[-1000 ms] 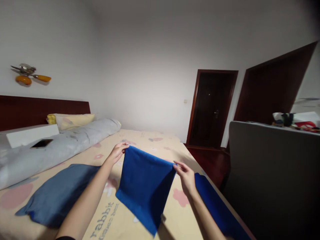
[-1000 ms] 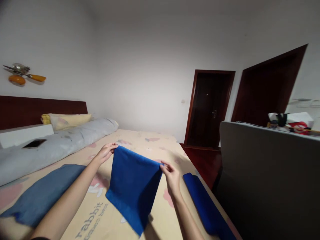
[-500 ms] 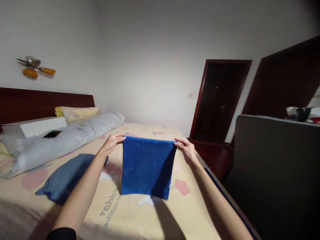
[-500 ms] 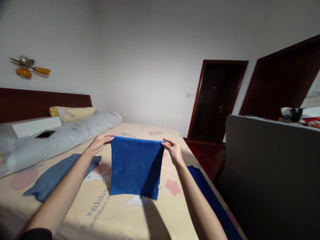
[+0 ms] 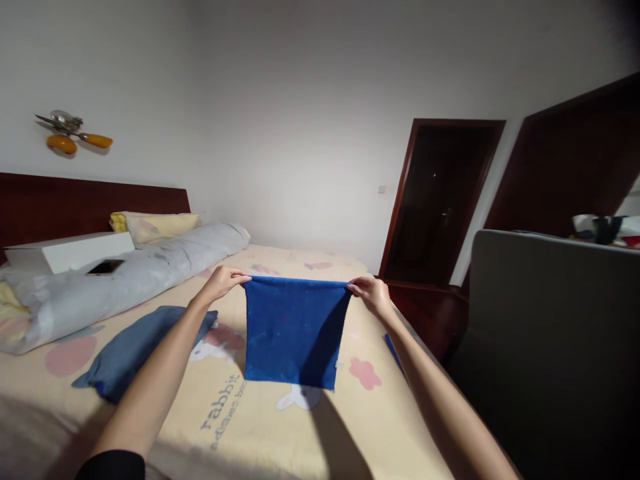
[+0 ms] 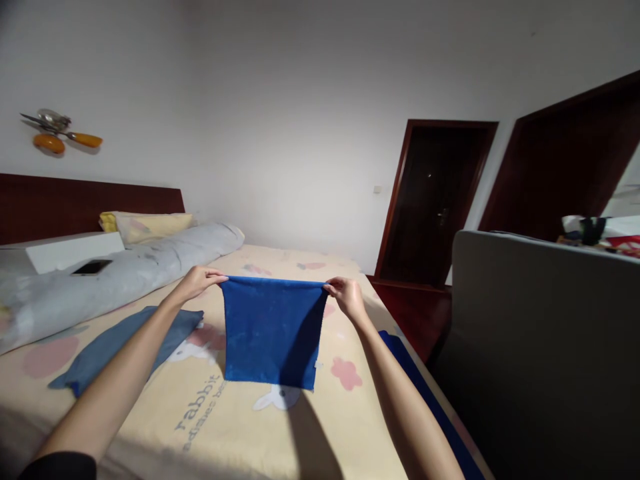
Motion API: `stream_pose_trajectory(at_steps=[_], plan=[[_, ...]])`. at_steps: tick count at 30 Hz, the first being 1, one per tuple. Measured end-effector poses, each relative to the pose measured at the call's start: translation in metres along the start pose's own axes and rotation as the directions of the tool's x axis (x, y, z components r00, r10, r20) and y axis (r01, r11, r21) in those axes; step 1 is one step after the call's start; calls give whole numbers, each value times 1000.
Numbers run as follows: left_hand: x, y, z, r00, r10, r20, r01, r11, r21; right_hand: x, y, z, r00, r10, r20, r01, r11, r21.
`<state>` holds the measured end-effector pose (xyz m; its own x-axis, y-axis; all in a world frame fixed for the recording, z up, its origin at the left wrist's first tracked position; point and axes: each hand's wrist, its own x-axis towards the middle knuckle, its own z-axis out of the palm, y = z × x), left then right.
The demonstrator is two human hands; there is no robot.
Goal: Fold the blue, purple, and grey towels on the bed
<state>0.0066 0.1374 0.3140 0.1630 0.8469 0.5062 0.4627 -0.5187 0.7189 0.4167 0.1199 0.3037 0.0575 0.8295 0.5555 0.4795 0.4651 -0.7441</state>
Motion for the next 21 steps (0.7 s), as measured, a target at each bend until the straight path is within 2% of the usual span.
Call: stream_pose_trajectory(at_steps=[9,15,21], plan=[[1,-2,-7,995,29,93,-35,998,60,7,-8,-10,991,-61,122,83,980,-183],[-4,2,-5,998,0,62,-5,998,67,5,-4,-9,980,-51,194,90,976,-199],[-1,-7,10,998,-66,9,66,996,-62,9,2,-6,981,-7,193,39,986,-159]])
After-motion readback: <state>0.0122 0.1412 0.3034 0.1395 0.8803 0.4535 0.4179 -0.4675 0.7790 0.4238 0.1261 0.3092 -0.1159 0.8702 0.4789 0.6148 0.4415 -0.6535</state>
